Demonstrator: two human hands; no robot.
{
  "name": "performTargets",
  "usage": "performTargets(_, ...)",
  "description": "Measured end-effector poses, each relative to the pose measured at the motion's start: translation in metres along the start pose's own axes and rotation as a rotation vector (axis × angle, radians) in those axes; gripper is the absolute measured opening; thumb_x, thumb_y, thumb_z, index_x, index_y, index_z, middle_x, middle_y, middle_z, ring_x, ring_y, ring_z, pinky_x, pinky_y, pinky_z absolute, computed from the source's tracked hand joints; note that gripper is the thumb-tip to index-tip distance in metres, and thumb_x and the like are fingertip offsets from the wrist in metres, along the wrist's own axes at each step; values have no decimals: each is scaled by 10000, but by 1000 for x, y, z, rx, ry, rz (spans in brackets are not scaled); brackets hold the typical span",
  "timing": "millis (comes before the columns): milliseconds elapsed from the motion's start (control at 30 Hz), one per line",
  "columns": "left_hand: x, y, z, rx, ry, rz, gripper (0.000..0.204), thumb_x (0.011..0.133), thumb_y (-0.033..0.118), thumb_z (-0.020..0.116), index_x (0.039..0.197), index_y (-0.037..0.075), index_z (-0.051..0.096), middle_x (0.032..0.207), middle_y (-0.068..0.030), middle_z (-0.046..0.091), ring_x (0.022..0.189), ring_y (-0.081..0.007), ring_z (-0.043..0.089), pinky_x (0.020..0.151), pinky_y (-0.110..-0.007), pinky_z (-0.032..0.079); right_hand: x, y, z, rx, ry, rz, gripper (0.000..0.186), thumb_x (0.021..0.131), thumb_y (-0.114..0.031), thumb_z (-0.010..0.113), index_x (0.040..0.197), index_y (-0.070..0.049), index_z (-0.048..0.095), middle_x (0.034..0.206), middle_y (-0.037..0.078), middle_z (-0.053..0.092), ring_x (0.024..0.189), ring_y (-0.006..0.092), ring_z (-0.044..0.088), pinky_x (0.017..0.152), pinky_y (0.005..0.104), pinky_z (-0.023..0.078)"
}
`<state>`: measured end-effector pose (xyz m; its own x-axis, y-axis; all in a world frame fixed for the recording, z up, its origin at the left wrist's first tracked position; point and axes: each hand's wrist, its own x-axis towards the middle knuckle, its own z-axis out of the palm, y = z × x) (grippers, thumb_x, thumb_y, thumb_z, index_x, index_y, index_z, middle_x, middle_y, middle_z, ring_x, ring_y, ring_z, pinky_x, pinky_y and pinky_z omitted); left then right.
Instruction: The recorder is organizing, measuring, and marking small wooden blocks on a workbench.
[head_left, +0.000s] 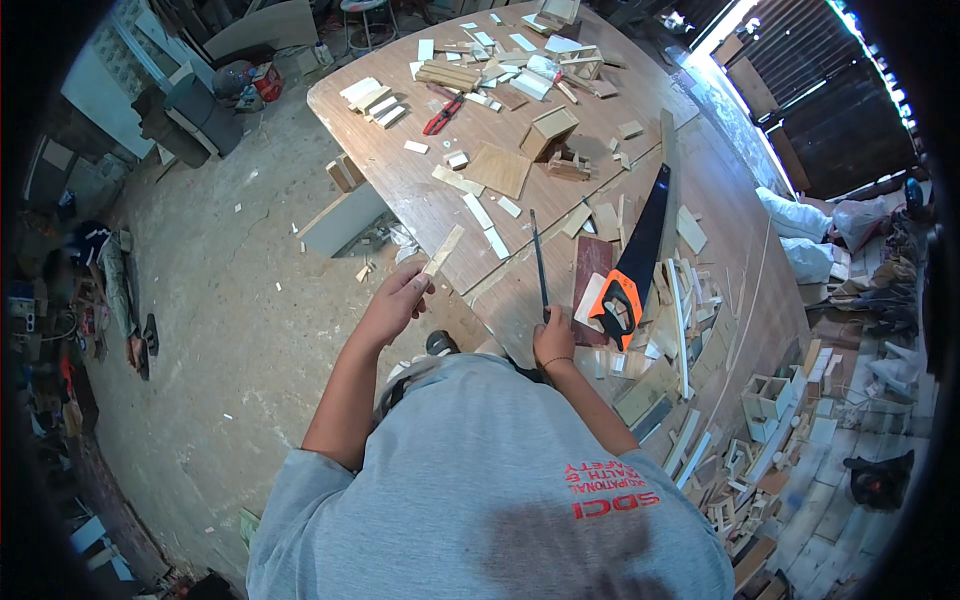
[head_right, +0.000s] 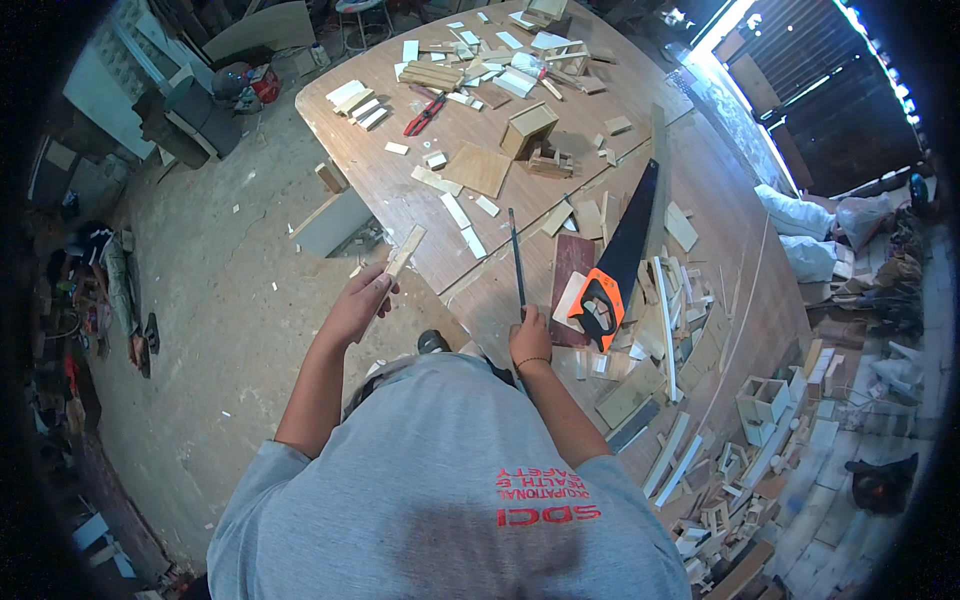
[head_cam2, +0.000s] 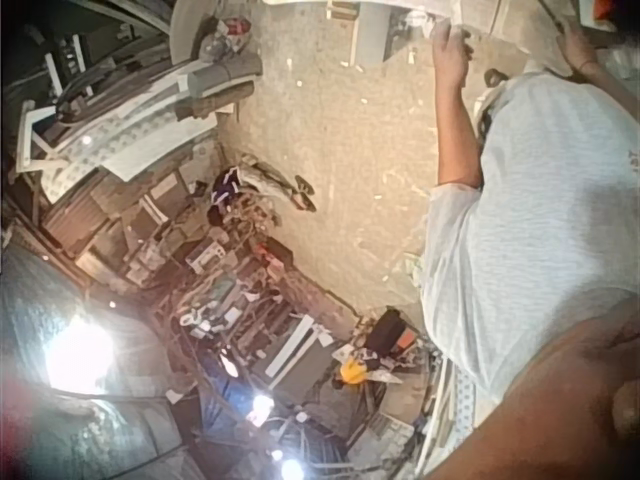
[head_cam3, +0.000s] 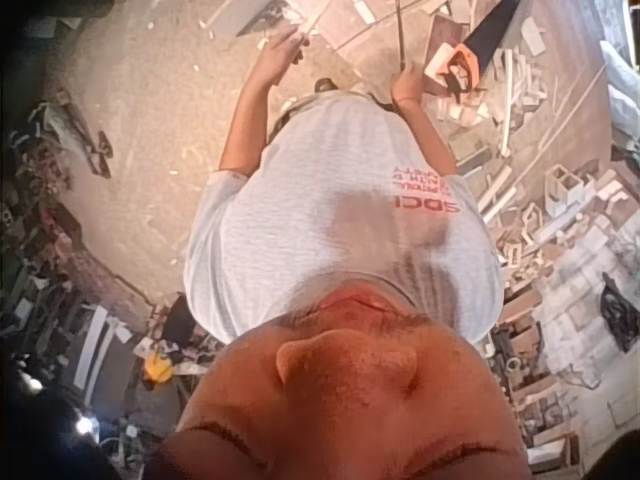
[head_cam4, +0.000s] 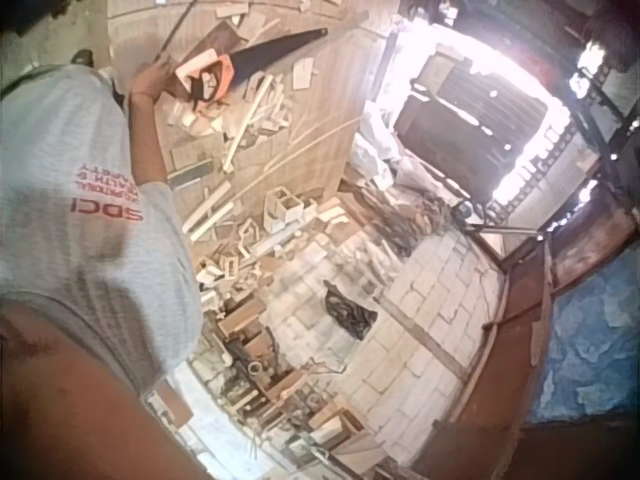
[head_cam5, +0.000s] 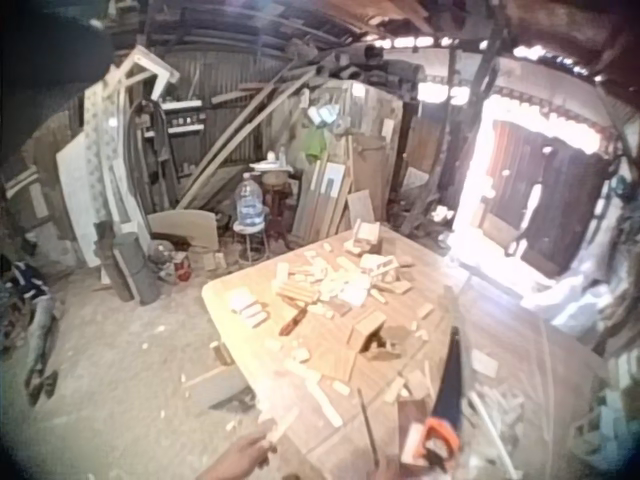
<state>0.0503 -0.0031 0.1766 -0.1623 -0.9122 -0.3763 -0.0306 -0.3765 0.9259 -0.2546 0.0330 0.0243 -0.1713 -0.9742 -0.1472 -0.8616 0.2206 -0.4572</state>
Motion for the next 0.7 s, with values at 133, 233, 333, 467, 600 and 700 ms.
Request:
performTargets(133, -9, -4, 5, -4, 30, 8, 243, 950, 238, 432, 1023, 46, 562, 838, -13, 537, 671, -99, 482, 617, -247, 420, 2, 5, -3, -29, -48, -20, 392, 797, -117, 523, 1170, -57, 416, 1054, 256, 558, 923, 425, 572, 797, 495, 461)
performTargets(233, -17, -4, 11, -48, 37, 41, 239, 947, 245, 443, 1009, 48, 561, 830, -9, 530, 661, -95, 474, 612, -248, 419, 8, 7, -5, -52, -90, -5, 399, 804, -135, 514, 1180, -40, 420, 997, 267, 592, 891, 430, 591, 786, 498, 468)
performTargets(333, -27, -3, 14, -21, 37, 17, 237, 941, 252, 458, 1007, 49, 561, 828, -5, 527, 661, -95, 475, 607, -250, 419, 16, 6, -7, -117, -148, 12, 391, 808, -147, 509, 1176, -34, 438, 938, 262, 614, 866, 433, 601, 773, 503, 474)
performTargets(467, -23, -11, 9, -2, 23, -26, 271, 932, 250, 480, 1077, 41, 571, 839, -6, 539, 670, -96, 479, 615, -250, 420, 24, 8, -7, -88, -208, 45, 372, 810, -157, 503, 1153, -25, 441, 966, 276, 602, 896, 430, 601, 784, 501, 477)
performTargets(600, -4, -28, -5, 39, 55, 6, 304, 898, 188, 557, 1160, 36, 578, 856, -2, 564, 707, -94, 481, 658, -246, 420, 28, 9, -3, -46, -170, 79, 356, 810, -162, 499, 1134, -28, 444, 940, 281, 607, 878, 434, 602, 783, 507, 470)
performTargets(700, 15, -37, -21, 60, 85, 64, 337, 873, 153, 604, 1188, 38, 572, 827, 17, 545, 692, -82, 463, 625, -233, 404, 29, 9, -2, -15, -114, 59, 324, 809, -183, 504, 1095, -42, 444, 914, 286, 607, 868, 450, 591, 765, 506, 468)
